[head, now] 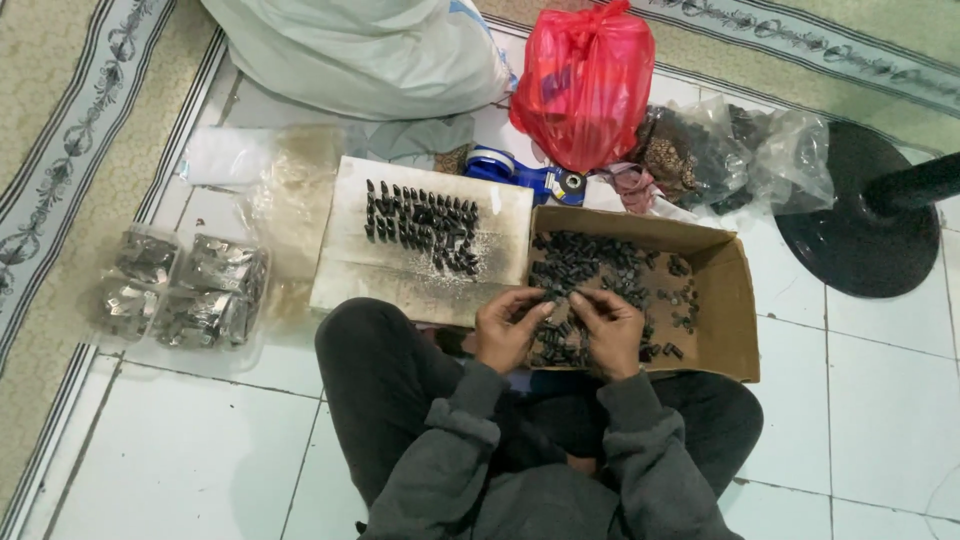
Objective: The person sits on the floor and repeatedly picks up small black metal pieces from a cardboard box. They place the pieces onto a white rectangular board, arranging them in neat rows. The person continues this sorting process throughout the clip.
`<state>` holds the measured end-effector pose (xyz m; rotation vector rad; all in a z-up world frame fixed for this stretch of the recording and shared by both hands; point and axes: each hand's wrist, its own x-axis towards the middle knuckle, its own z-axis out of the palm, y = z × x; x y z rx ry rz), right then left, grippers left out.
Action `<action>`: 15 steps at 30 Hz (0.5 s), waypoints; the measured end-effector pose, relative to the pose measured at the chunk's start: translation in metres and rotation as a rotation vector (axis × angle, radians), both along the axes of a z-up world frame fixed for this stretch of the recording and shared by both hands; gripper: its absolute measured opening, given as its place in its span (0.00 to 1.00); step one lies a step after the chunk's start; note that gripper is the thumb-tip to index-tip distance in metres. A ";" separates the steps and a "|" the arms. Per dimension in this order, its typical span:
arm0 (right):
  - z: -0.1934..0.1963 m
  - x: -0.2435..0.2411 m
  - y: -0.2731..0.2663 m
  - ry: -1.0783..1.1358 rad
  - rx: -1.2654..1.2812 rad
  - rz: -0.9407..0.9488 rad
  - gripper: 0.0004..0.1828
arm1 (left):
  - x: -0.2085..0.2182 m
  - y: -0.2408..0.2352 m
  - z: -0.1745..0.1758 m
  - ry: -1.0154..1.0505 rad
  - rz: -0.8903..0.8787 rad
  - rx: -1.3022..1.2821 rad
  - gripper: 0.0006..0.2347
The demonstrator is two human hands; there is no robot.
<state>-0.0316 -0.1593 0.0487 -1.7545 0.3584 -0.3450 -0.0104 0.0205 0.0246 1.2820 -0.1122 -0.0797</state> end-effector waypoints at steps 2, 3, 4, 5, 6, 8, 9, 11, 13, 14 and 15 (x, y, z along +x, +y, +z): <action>0.013 -0.002 0.017 -0.026 0.021 0.002 0.11 | -0.002 0.000 0.007 0.012 0.014 -0.008 0.09; 0.020 -0.003 0.025 -0.052 0.040 0.007 0.10 | -0.003 0.001 0.011 0.024 0.031 -0.017 0.09; 0.018 -0.004 0.028 -0.053 0.043 0.008 0.10 | -0.002 0.002 0.010 0.023 0.032 -0.015 0.09; 0.016 -0.005 0.031 -0.062 0.045 0.010 0.10 | -0.002 0.004 0.009 -0.003 0.034 -0.004 0.09; 0.015 -0.006 0.033 -0.072 0.046 0.012 0.10 | -0.001 0.005 0.008 -0.028 0.036 0.005 0.09; 0.013 -0.006 0.037 -0.086 0.053 0.006 0.09 | -0.003 0.006 0.011 -0.049 0.036 0.007 0.08; 0.012 -0.006 0.039 -0.099 0.058 -0.002 0.09 | -0.004 0.006 0.013 -0.069 0.036 0.007 0.08; 0.011 -0.005 0.038 -0.124 0.036 -0.013 0.08 | -0.004 0.005 0.009 -0.071 0.041 0.001 0.07; 0.011 -0.007 0.039 -0.146 0.013 -0.025 0.08 | -0.007 0.003 0.008 -0.069 0.045 -0.006 0.07; 0.011 -0.007 0.041 -0.157 -0.021 -0.024 0.07 | -0.007 0.002 0.010 -0.059 0.068 0.002 0.07; 0.011 -0.008 0.042 -0.167 -0.056 -0.023 0.06 | -0.008 0.001 0.012 -0.048 0.090 0.009 0.07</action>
